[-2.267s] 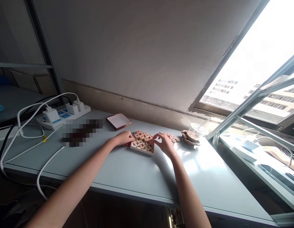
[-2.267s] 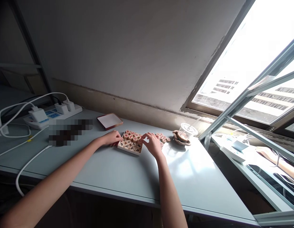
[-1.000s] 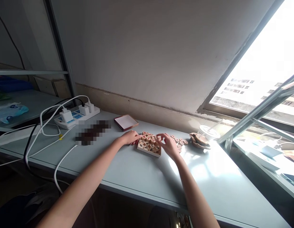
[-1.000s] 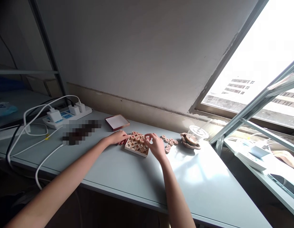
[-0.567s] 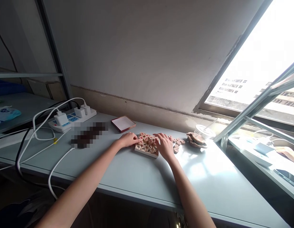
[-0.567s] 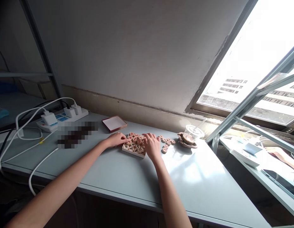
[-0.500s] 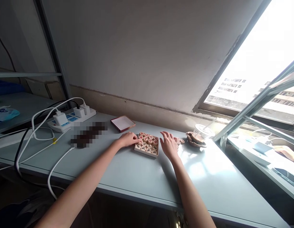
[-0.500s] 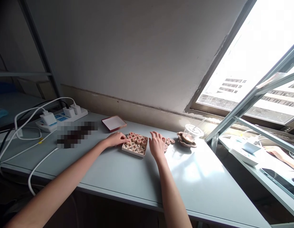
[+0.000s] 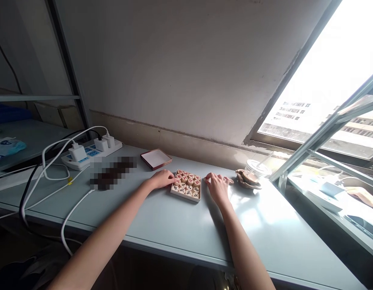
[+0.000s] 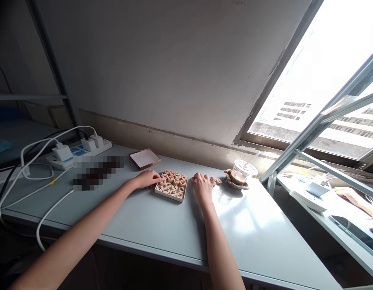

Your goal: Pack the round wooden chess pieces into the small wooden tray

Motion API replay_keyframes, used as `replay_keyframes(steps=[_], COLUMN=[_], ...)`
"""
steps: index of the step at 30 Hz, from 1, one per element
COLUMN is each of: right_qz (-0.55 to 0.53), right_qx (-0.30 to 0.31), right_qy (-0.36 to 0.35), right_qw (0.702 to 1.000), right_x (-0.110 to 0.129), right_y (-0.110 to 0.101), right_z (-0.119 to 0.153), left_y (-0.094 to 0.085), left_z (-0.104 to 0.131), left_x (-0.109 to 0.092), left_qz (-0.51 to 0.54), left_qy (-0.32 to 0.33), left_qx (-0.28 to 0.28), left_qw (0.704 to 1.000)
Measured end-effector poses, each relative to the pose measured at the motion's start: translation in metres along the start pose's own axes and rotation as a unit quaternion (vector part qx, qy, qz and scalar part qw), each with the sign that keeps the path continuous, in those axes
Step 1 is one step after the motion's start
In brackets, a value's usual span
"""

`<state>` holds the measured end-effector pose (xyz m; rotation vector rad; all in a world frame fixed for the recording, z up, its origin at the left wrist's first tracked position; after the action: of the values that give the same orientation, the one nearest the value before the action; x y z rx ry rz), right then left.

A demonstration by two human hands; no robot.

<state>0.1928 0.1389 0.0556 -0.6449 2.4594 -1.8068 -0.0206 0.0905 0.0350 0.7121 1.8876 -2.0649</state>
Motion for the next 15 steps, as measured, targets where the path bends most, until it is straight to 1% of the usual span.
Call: replay_keyframes(steps=[3,5,7,9,12,15], right_qz=[-0.015,-0.030,-0.065,-0.124,-0.201,-0.202], right_qx=[-0.007,-0.017,-0.038,-0.047,0.000,0.046], right_qy=[-0.005,-0.022,-0.062,-0.109,-0.161,-0.205], right_qw=[1.000,0.999,0.995,0.985,0.966,0.957], right_x=[0.000,0.002,0.012,0.027,0.054,0.080], right_y=[-0.008,-0.014,-0.021,-0.025,-0.019,-0.011], right_z=[-0.001,-0.002,-0.001,0.002,0.008,0.017], left_y=[0.000,0.004,0.009,0.010,0.010,0.015], left_z=[0.001,0.001,0.001,0.001,-0.001,-0.003], left_x=[0.001,0.005,0.008,0.009,0.009,0.010], left_qz=[0.000,0.016,0.023,0.011,0.006,0.033], left_qy=[-0.006,-0.022,-0.033,-0.027,-0.006,0.020], left_qx=[0.008,0.036,0.068,0.077,0.072,0.093], left_qw=[1.000,0.999,0.997,0.997,0.997,0.995])
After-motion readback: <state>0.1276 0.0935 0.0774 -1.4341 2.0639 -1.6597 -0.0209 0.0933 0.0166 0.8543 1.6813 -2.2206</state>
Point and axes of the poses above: each hand's wrist, its own z-axis away from the middle knuckle, its own y-axis out of the palm, x = y × z, the point moved 10 cm from there along -z, towards the middle knuckle, and after that the axes turned 10 degrees about -z, right-handed, at the moved point
